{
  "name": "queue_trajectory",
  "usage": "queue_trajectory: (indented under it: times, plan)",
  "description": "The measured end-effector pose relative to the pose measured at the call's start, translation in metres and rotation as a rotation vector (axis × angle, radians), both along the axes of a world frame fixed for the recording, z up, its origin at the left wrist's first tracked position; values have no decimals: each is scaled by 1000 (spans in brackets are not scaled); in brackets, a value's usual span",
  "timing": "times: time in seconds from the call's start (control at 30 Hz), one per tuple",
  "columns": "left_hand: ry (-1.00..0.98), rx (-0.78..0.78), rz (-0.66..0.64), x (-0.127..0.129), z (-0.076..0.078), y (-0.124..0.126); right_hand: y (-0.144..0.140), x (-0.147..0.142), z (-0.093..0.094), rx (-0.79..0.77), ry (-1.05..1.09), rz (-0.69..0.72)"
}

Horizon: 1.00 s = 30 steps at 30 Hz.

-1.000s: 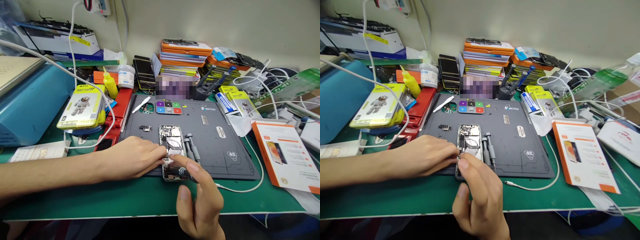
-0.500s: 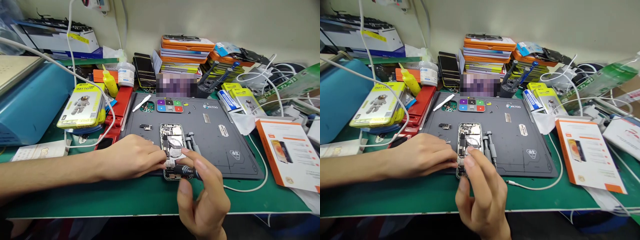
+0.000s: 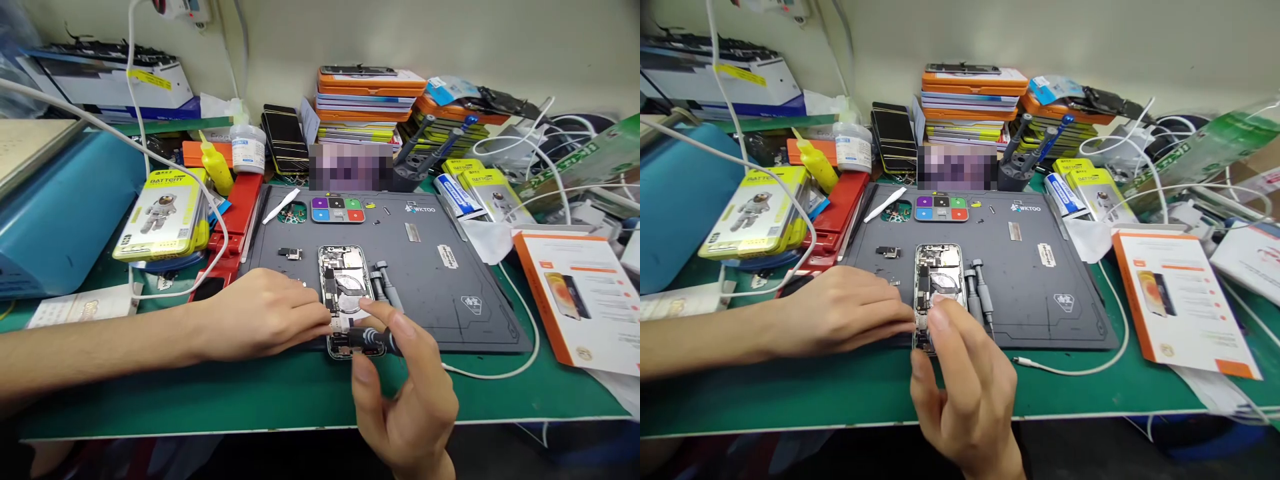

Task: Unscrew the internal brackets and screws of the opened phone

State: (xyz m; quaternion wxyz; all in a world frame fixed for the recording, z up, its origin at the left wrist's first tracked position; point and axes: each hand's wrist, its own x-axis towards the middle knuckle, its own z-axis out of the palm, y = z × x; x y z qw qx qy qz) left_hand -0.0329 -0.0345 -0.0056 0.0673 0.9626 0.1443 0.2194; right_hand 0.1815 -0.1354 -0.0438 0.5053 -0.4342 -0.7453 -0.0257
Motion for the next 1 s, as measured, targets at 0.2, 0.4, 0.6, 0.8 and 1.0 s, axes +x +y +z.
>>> queue_trajectory:
  times: [0.2,0.4,0.6,0.8,1.0]
  plan:
    - [-22,-12,-36,-1,0,1,-2,1,4,-58,205,-54]
    - [-6,-65,-131,-3,5,2,-3,1,6,-33,227,78]
    - [-45,-27,-68,-1,2,1,-3,3,4,-38,233,155]
    - [-40,-48,-114,-3,1,2,-4,3,6,-62,260,167]
    - [-17,-57,-150,-1,6,2,-2,4,8,-81,285,130]
